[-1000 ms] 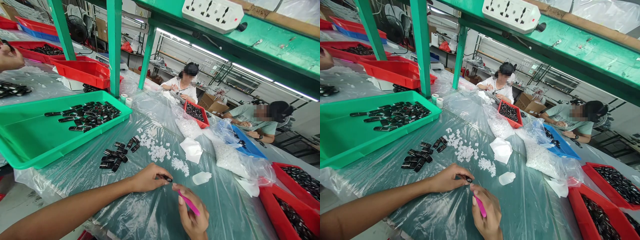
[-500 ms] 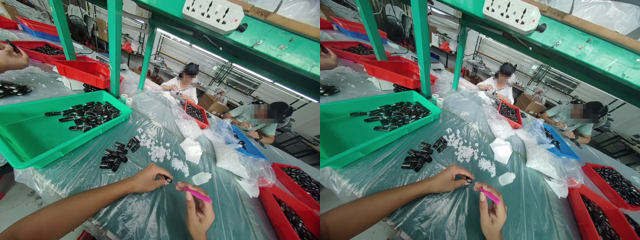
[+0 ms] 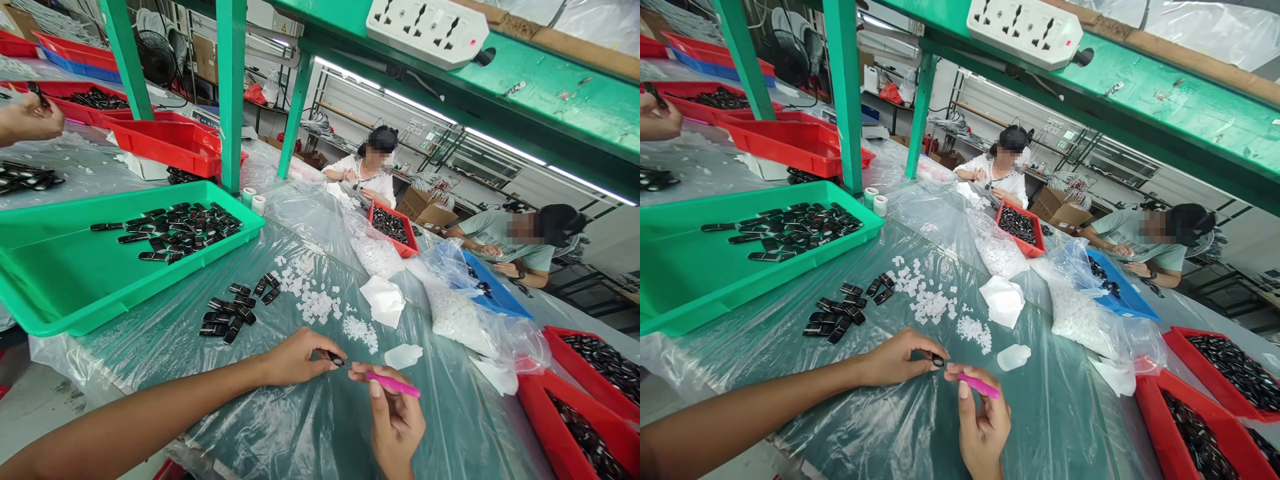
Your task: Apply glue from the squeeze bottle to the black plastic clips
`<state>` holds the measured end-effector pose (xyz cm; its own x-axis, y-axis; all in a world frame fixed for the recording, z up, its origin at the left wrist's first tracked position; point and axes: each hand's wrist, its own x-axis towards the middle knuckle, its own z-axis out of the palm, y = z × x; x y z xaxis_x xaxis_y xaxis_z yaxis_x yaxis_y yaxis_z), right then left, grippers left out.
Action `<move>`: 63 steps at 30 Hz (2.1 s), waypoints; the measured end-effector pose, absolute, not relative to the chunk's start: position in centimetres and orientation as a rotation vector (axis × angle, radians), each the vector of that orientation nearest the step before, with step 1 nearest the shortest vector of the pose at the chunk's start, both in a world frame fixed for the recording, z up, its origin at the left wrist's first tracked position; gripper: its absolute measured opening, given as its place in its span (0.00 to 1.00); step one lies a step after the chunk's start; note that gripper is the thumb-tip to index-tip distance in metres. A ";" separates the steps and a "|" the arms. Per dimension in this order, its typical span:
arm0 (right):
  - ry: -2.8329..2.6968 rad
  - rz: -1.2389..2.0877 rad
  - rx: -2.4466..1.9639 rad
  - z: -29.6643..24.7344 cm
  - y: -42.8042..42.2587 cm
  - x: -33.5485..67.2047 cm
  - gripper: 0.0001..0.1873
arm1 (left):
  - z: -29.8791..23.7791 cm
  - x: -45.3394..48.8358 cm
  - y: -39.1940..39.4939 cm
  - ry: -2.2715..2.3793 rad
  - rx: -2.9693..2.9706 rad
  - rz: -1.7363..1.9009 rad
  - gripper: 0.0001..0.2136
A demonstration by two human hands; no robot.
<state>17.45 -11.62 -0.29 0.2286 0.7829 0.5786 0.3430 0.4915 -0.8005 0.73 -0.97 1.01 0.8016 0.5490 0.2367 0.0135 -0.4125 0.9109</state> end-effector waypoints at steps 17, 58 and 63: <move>-1.676 0.206 -1.049 -0.2 -11.9 17.8 0.22 | 0.9 0.6 -0.9 0.460 1.870 0.664 0.12; -1.312 0.130 -1.132 -1.1 -11.3 17.0 0.12 | 0.3 0.9 -0.8 0.507 1.795 0.591 0.11; -1.354 0.117 -1.140 -1.2 -11.3 17.0 0.14 | 0.5 0.8 -0.9 0.486 1.793 0.574 0.11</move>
